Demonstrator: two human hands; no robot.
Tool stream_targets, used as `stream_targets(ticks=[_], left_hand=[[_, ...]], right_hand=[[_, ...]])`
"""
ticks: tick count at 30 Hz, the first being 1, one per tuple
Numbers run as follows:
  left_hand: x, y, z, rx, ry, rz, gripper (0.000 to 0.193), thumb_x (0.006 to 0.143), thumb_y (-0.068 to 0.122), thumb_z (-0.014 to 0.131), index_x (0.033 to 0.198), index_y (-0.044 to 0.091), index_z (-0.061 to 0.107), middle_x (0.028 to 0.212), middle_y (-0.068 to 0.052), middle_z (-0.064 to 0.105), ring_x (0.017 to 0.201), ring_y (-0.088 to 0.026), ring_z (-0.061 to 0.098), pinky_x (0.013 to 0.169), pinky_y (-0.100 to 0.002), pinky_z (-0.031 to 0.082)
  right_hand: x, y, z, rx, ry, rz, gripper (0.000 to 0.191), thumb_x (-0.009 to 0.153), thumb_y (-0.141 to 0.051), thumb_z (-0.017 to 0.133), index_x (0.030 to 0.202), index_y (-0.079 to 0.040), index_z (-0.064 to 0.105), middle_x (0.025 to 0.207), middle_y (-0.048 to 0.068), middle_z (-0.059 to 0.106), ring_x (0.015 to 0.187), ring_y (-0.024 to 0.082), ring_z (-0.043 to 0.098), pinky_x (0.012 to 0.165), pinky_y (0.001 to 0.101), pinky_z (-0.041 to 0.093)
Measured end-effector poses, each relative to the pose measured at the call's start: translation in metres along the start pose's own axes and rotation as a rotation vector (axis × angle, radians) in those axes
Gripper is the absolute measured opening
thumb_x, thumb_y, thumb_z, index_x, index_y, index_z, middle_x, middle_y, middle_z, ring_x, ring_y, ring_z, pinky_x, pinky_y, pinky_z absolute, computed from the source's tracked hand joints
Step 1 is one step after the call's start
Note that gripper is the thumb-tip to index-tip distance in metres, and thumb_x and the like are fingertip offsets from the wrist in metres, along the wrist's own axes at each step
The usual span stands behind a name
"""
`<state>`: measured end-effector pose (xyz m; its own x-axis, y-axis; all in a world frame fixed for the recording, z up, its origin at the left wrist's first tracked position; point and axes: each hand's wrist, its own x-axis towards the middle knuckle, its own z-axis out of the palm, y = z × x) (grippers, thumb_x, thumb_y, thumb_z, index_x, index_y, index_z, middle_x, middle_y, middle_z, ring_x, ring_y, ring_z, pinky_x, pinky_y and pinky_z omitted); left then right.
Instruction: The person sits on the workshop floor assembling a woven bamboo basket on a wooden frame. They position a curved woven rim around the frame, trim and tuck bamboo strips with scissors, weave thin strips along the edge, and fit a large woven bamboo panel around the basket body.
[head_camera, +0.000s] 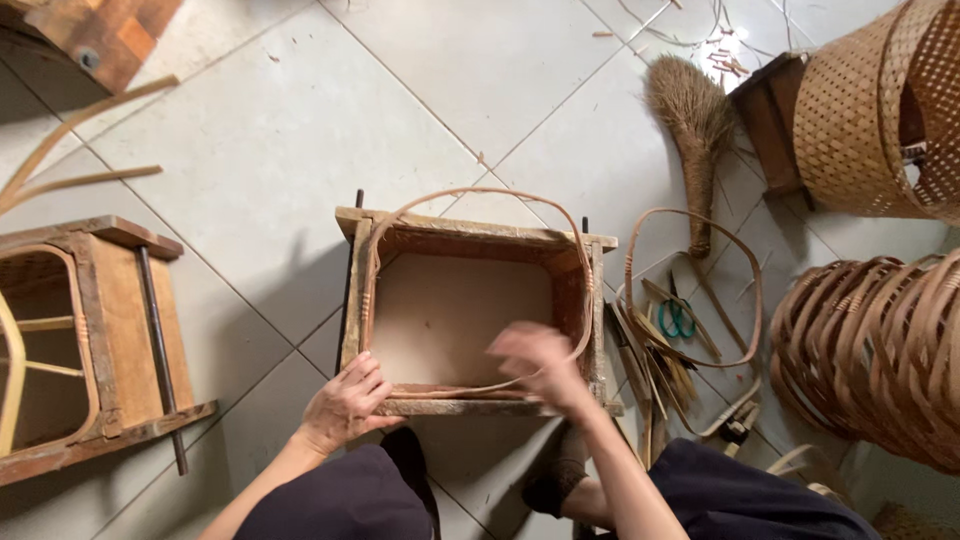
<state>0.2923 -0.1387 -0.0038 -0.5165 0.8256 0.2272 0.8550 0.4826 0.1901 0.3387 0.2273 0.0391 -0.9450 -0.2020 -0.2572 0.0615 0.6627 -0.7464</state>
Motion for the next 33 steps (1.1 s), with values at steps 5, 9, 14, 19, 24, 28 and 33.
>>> stream_targets(ticks=[5, 9, 14, 19, 24, 28, 33], left_hand=[[0.001, 0.000, -0.003, 0.016, 0.014, 0.008, 0.060, 0.068, 0.060, 0.077, 0.092, 0.007, 0.065, 0.095, -0.008, 0.064, 0.114, -0.027, 0.056, 0.116, -0.042, 0.036], [0.002, 0.002, -0.008, 0.000, 0.032, -0.007, 0.058, 0.068, 0.058, 0.078, 0.093, 0.007, 0.066, 0.099, -0.008, 0.064, 0.117, -0.028, 0.055, 0.116, -0.041, 0.037], [0.004, 0.005, -0.012, -0.009, -0.003, -0.025, 0.065, 0.065, 0.060, 0.079, 0.097, 0.004, 0.068, 0.101, -0.011, 0.064, 0.118, -0.031, 0.053, 0.115, -0.043, 0.036], [0.001, 0.003, -0.011, -0.016, -0.002, -0.033, 0.061, 0.067, 0.058, 0.078, 0.097, 0.007, 0.067, 0.104, -0.008, 0.064, 0.122, -0.029, 0.053, 0.116, -0.041, 0.036], [0.002, 0.004, -0.009, 0.005, -0.058, -0.046, 0.066, 0.069, 0.063, 0.077, 0.096, 0.004, 0.067, 0.109, -0.012, 0.064, 0.121, -0.030, 0.052, 0.116, -0.043, 0.035], [0.002, 0.005, -0.012, 0.016, -0.048, -0.056, 0.060, 0.068, 0.057, 0.077, 0.098, 0.006, 0.067, 0.106, -0.009, 0.065, 0.123, -0.029, 0.052, 0.116, -0.041, 0.036], [0.003, 0.005, -0.016, -0.009, -0.031, -0.060, 0.059, 0.067, 0.057, 0.078, 0.098, 0.007, 0.067, 0.107, -0.008, 0.065, 0.124, -0.029, 0.051, 0.113, -0.040, 0.038]], right_hand=[[-0.040, 0.040, -0.015, -0.412, 0.737, 0.175, 0.100, 0.081, -0.040, 0.082, 0.156, 0.002, 0.031, 0.158, 0.028, 0.033, 0.143, 0.040, 0.032, 0.116, 0.0573, 0.021], [-0.046, 0.057, 0.012, -0.458, 0.670, 0.321, 0.085, 0.081, -0.020, 0.073, 0.158, -0.015, 0.037, 0.167, 0.013, 0.031, 0.148, 0.032, 0.035, 0.119, 0.0470, 0.027], [-0.047, 0.051, 0.016, -0.337, 0.733, 0.276, 0.094, 0.074, -0.010, 0.065, 0.161, -0.009, 0.028, 0.168, 0.016, 0.029, 0.149, 0.032, 0.038, 0.117, 0.0482, 0.027], [-0.035, 0.043, 0.005, -0.327, 0.696, 0.417, 0.097, 0.074, -0.013, 0.071, 0.159, -0.009, 0.024, 0.165, 0.016, 0.027, 0.144, 0.034, 0.035, 0.117, 0.0500, 0.022], [-0.038, 0.050, 0.019, -0.440, 0.689, 0.452, 0.095, 0.077, -0.003, 0.060, 0.164, -0.012, 0.021, 0.171, 0.012, 0.025, 0.149, 0.029, 0.035, 0.120, 0.0491, 0.023], [-0.049, 0.060, 0.027, -0.468, 0.681, 0.420, 0.095, 0.077, 0.001, 0.056, 0.163, -0.008, 0.018, 0.171, 0.012, 0.021, 0.155, 0.029, 0.026, 0.121, 0.0526, 0.019], [-0.052, 0.065, 0.033, -0.489, 0.669, 0.417, 0.093, 0.079, 0.001, 0.055, 0.163, -0.006, 0.016, 0.171, 0.014, 0.016, 0.157, 0.031, 0.020, 0.123, 0.0526, 0.016]])
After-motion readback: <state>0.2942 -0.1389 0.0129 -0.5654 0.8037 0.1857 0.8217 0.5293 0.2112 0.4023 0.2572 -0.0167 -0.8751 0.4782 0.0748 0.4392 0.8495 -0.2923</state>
